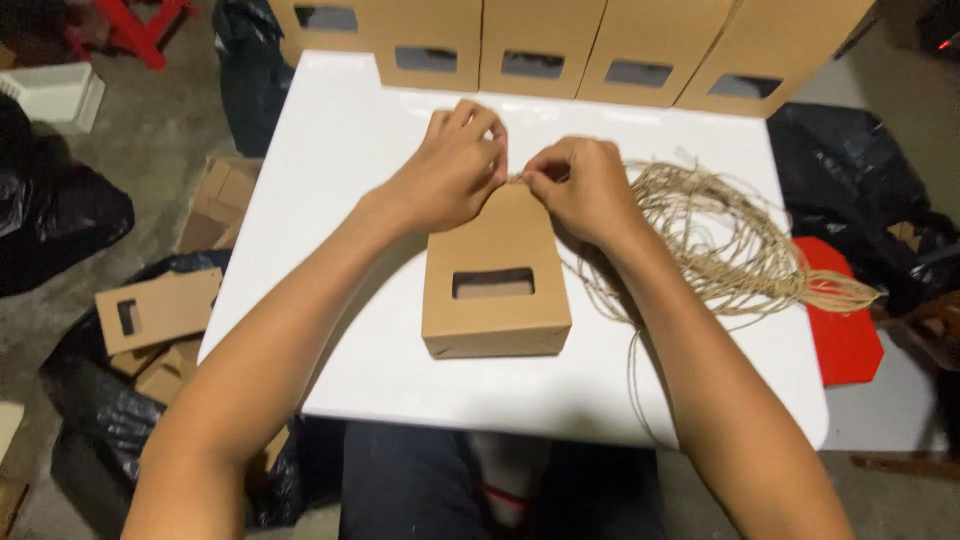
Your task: The person is seen assembling brown paper gift bags. This involves folding the top flap of the bag and carefully threading a piece of twine through pre-punched holes to form a handle, then placing the finished bag in a row with others.
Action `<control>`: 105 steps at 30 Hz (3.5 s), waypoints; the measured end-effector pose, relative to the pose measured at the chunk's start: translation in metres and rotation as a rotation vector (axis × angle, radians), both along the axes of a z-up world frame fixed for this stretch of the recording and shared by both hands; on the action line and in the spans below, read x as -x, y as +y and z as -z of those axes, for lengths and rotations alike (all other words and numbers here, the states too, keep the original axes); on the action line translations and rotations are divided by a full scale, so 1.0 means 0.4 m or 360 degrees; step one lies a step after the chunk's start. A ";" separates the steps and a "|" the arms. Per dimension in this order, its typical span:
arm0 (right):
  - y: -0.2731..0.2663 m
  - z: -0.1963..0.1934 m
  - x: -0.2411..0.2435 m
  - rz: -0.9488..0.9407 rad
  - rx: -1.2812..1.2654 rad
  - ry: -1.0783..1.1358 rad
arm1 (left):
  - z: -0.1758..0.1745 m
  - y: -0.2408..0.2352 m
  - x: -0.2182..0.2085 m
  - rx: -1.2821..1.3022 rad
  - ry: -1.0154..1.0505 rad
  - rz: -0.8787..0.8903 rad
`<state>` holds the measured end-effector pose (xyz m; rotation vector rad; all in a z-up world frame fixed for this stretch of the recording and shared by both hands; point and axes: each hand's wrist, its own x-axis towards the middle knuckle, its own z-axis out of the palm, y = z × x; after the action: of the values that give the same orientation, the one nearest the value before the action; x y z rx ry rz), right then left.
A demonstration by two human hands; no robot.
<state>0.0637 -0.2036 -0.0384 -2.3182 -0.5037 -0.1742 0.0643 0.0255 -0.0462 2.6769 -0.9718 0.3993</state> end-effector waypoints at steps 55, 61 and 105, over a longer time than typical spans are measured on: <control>0.028 -0.034 0.065 -0.0021 0.0633 -0.0207 | -0.002 0.001 0.032 0.0225 0.0292 -0.0289; 0.036 -0.029 0.075 0.0133 0.0637 -0.0118 | -0.006 -0.003 0.033 0.0211 0.0317 -0.0313; -0.022 -0.063 0.066 -0.0608 0.0506 0.0238 | -0.092 0.044 0.075 0.0442 0.0912 0.0330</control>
<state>0.0373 -0.2123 -0.0131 -2.4584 -0.9390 0.2799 0.0342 0.0431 -0.0092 2.2124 -0.9136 -0.2509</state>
